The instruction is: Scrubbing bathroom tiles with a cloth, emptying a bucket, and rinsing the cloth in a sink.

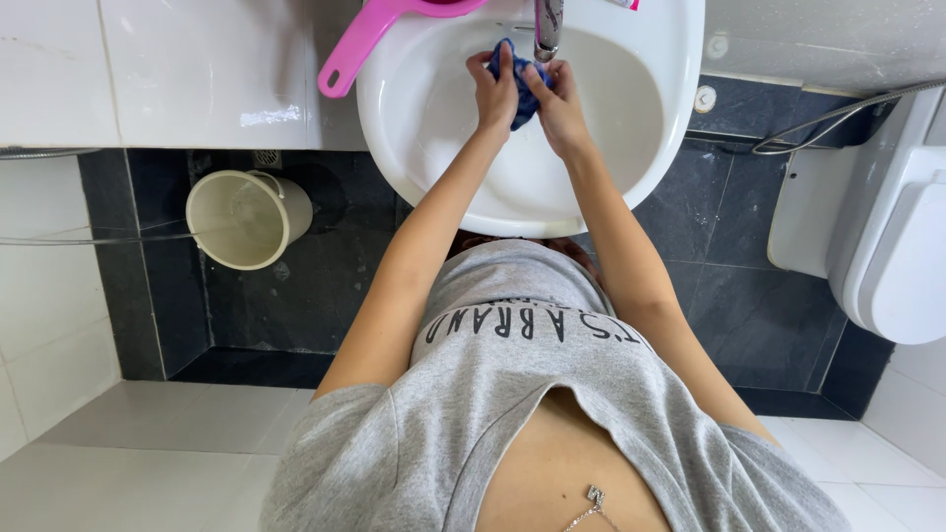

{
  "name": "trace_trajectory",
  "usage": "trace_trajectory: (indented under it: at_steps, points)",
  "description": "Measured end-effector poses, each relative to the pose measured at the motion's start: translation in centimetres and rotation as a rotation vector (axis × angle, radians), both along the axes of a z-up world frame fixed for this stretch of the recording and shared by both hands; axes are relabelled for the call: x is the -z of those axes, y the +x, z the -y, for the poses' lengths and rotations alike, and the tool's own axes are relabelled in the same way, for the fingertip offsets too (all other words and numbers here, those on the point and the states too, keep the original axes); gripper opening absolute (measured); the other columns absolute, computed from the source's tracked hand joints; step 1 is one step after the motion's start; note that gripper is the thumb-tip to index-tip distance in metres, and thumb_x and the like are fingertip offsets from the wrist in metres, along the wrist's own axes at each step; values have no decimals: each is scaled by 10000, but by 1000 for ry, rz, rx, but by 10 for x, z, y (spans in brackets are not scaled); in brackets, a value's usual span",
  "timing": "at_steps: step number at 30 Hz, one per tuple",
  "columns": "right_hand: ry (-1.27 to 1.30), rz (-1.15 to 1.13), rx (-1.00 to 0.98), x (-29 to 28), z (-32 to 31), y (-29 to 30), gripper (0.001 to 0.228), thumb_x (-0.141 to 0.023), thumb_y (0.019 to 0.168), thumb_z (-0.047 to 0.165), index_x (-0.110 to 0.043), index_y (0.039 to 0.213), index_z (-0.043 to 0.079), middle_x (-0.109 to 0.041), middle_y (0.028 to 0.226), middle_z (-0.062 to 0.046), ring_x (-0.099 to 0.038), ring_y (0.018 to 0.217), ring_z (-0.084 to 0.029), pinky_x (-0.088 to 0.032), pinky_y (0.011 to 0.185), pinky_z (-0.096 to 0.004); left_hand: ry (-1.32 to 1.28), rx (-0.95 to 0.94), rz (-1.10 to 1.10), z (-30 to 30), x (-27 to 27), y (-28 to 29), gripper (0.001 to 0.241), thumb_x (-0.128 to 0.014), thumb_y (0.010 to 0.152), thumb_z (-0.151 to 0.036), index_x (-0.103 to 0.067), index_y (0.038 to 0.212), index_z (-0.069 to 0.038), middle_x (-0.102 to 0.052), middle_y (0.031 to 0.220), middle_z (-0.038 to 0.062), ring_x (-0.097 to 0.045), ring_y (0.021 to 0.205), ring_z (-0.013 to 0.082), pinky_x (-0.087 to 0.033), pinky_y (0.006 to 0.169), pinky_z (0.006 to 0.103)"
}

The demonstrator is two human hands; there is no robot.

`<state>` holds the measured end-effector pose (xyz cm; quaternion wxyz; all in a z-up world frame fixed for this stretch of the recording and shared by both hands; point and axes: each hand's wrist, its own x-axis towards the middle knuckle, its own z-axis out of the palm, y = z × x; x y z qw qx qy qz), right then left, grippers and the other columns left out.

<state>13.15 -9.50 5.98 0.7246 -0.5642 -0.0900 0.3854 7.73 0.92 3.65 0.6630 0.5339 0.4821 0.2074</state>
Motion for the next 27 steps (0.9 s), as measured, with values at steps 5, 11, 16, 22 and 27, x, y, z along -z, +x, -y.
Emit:
trace_trajectory:
  at_steps: [5, 11, 16, 22, 27]
  points:
    - [-382, 578, 85, 47, -13, 26, 288, -577, 1068, 301, -544, 1064, 15, -684, 876, -127, -624, 765, -180, -512, 708, -362, -80, 78, -79, 13, -13, 13, 478, -492, 990, -564, -423, 1177, -130, -724, 1010, 212, -727, 898, 326, -549, 808, 429]
    - [-610, 580, 242, 41, -11, 46, 505, -544, 1089, 376, -576, 762, -8, -584, 637, -95, -480, 599, -185, -438, 583, -399, 54, 158, -31, 17, 6, -2, 439, -637, 948, -466, -578, 1152, -81, -740, 1050, 159, -718, 946, 272, -561, 820, 386]
    - [-487, 304, 174, 77, -16, 29, 576, -555, 1117, 365, -551, 691, -22, -533, 638, -2, -430, 612, -137, -391, 558, -364, -16, 10, 27, 8, 73, -11, 424, -700, 911, -369, -657, 1161, -30, -734, 1070, 131, -712, 950, 226, -565, 829, 353]
    - [-228, 357, -6, 30, -30, 1, 357, -490, 1111, 317, -657, 1023, 14, -631, 914, -14, -539, 829, -96, -490, 760, -269, -303, -24, -92, -19, 40, -10, 605, -491, 970, -557, -744, 970, -7, -755, 918, 119, -697, 805, 213, -557, 746, 374]
    - [-93, -230, 140, 42, -30, 21, 242, -490, 1074, 237, -635, 1041, 46, -644, 873, -50, -601, 772, -162, -543, 687, -346, -392, 201, -82, -17, 29, -9, 823, -479, 852, -779, -771, 963, -17, -746, 937, 86, -674, 877, 180, -523, 838, 337]
